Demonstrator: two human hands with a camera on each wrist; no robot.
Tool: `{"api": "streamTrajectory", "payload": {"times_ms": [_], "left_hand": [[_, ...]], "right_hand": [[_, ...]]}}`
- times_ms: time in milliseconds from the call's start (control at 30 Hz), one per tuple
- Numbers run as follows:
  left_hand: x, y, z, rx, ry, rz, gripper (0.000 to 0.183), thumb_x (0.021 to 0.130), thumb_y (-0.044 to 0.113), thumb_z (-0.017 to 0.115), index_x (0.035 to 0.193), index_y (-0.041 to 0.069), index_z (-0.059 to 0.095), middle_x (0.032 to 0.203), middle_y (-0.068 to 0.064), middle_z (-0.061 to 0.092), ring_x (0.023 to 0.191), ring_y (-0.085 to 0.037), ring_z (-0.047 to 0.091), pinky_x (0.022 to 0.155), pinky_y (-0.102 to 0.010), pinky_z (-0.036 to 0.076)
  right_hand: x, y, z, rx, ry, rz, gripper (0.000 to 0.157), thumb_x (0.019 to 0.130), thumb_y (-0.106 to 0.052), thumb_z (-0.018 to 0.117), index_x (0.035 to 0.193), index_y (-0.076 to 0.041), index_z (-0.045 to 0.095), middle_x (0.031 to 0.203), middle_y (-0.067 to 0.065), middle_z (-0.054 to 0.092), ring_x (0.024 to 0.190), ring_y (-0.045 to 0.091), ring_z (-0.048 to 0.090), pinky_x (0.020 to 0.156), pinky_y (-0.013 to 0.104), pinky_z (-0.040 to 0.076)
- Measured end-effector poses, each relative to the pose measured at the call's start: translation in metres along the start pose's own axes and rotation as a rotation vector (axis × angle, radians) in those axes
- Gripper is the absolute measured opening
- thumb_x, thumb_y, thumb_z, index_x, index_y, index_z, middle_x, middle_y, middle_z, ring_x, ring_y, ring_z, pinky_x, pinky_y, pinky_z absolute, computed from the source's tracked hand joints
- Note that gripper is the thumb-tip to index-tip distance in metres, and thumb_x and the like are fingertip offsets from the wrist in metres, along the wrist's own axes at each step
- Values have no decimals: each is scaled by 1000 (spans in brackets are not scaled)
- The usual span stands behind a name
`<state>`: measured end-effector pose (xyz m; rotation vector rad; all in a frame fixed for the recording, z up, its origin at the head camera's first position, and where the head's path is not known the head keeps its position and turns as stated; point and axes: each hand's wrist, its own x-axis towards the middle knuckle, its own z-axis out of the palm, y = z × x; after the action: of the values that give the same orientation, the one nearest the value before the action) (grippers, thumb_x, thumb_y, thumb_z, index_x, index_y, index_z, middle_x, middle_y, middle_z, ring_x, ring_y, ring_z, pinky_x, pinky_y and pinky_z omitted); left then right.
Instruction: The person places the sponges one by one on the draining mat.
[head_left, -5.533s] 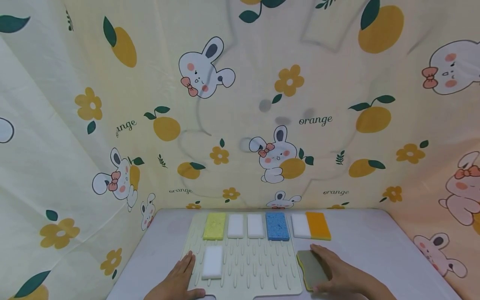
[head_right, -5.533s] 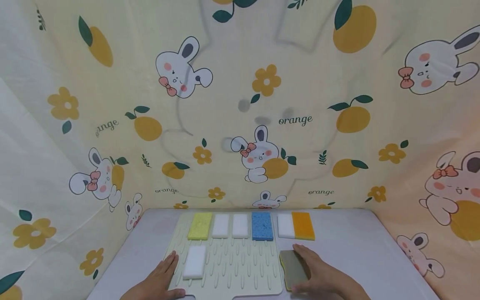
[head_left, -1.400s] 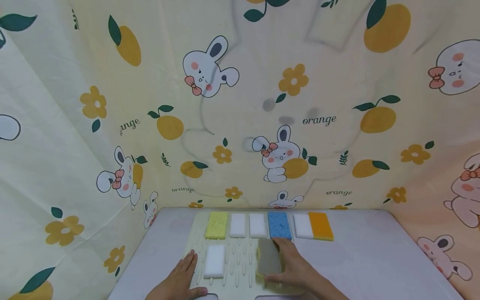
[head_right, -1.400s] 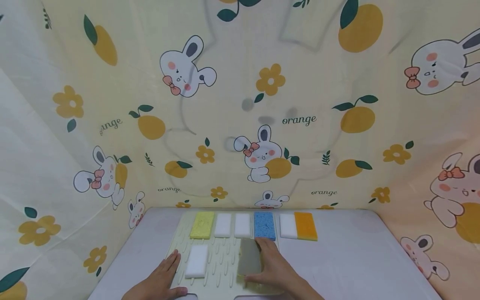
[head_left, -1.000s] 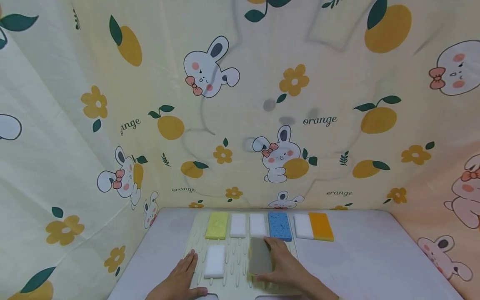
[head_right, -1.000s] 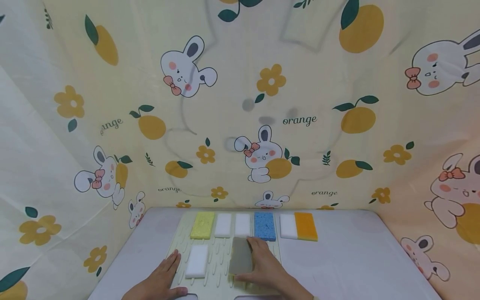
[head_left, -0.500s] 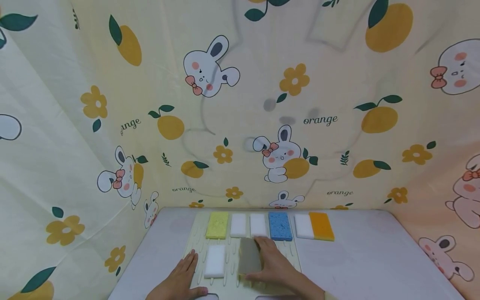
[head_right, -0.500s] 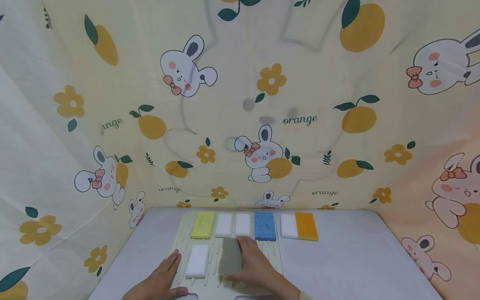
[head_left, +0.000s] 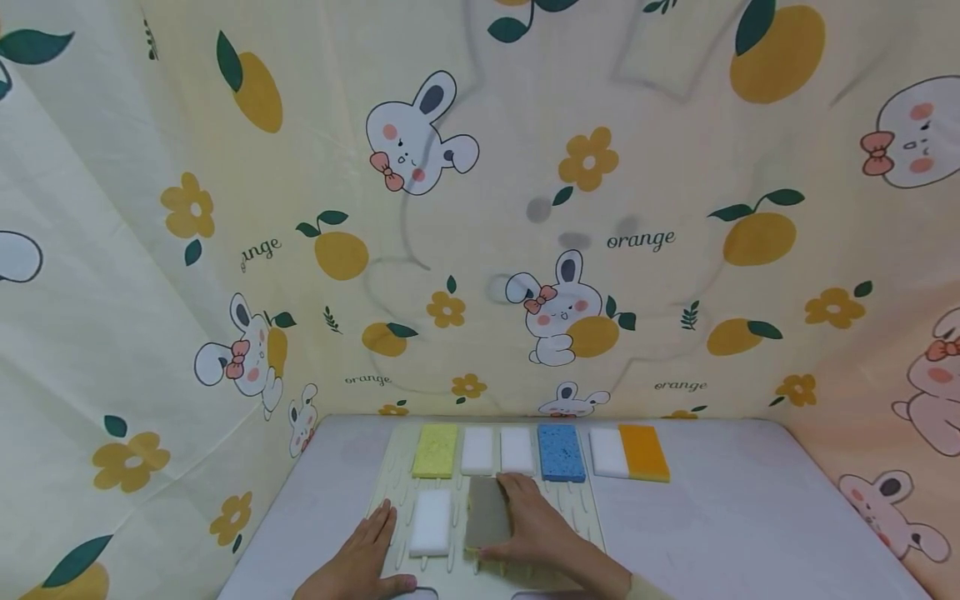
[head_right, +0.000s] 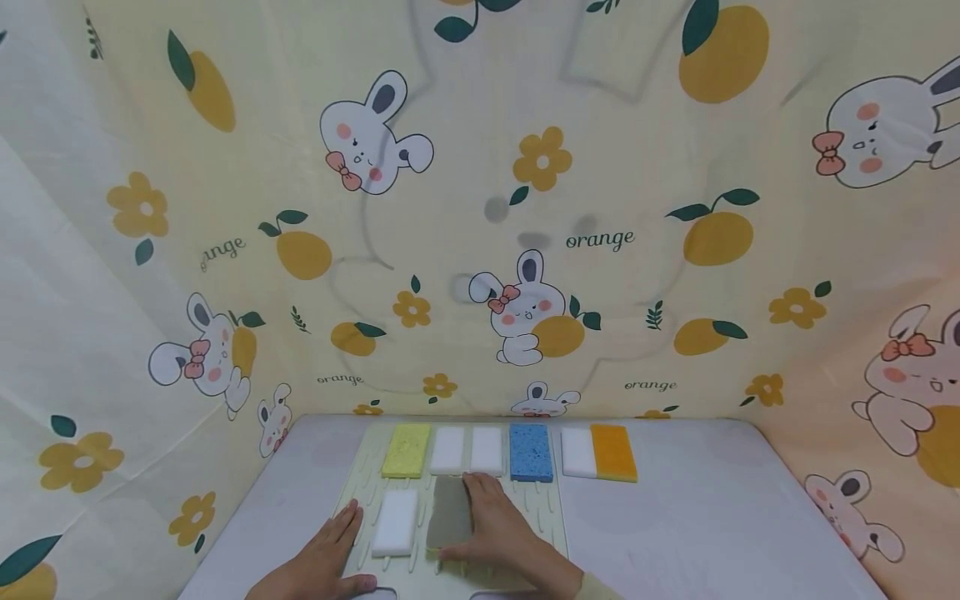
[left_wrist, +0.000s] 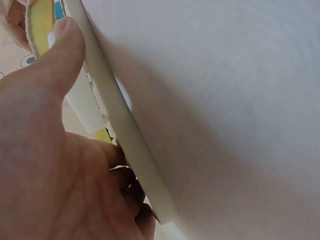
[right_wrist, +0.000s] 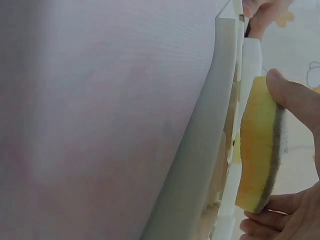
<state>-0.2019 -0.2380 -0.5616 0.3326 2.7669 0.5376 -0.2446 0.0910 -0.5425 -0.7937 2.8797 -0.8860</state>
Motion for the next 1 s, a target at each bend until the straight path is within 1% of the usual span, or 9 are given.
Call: {"api": "streamTrajectory", "payload": {"times_ms": [367,600,767,1000], "left_hand": [[0,1,0,-6,8,6,124,85,71,78,165,-9,27,175,-26,20,161,-46,20,128,-67,19],[-1,-1,0,-9,-2,27,125,86,72,76,165,-10,25,175,-29,18,162,-47,18,129,-67,18],[-1,0,0,-4,4,19,122,87,69,77,165,-9,26,176,-26,19,162,-46,19,128,-67,19],[0,-1,0,4,-4,7,122,87,69,77,165,-9,26,175,-26,19,162,-46,19,129,-66,19]], "right_hand": [[6,-4,7,13,-20,2,126,68,-70,94,159,0,41,156,19,46,128,29,54,102,49,57],[8,-6,8,11,-25,2,127,67,-70,94,159,-1,41,156,18,46,125,28,54,98,47,58],[9,-9,8,-7,-41,14,127,68,-71,94,159,0,41,155,19,46,128,29,52,100,49,58],[11,-10,7,11,-91,62,128,69,-72,93,161,-1,38,158,19,44,131,30,50,103,53,56]]}}
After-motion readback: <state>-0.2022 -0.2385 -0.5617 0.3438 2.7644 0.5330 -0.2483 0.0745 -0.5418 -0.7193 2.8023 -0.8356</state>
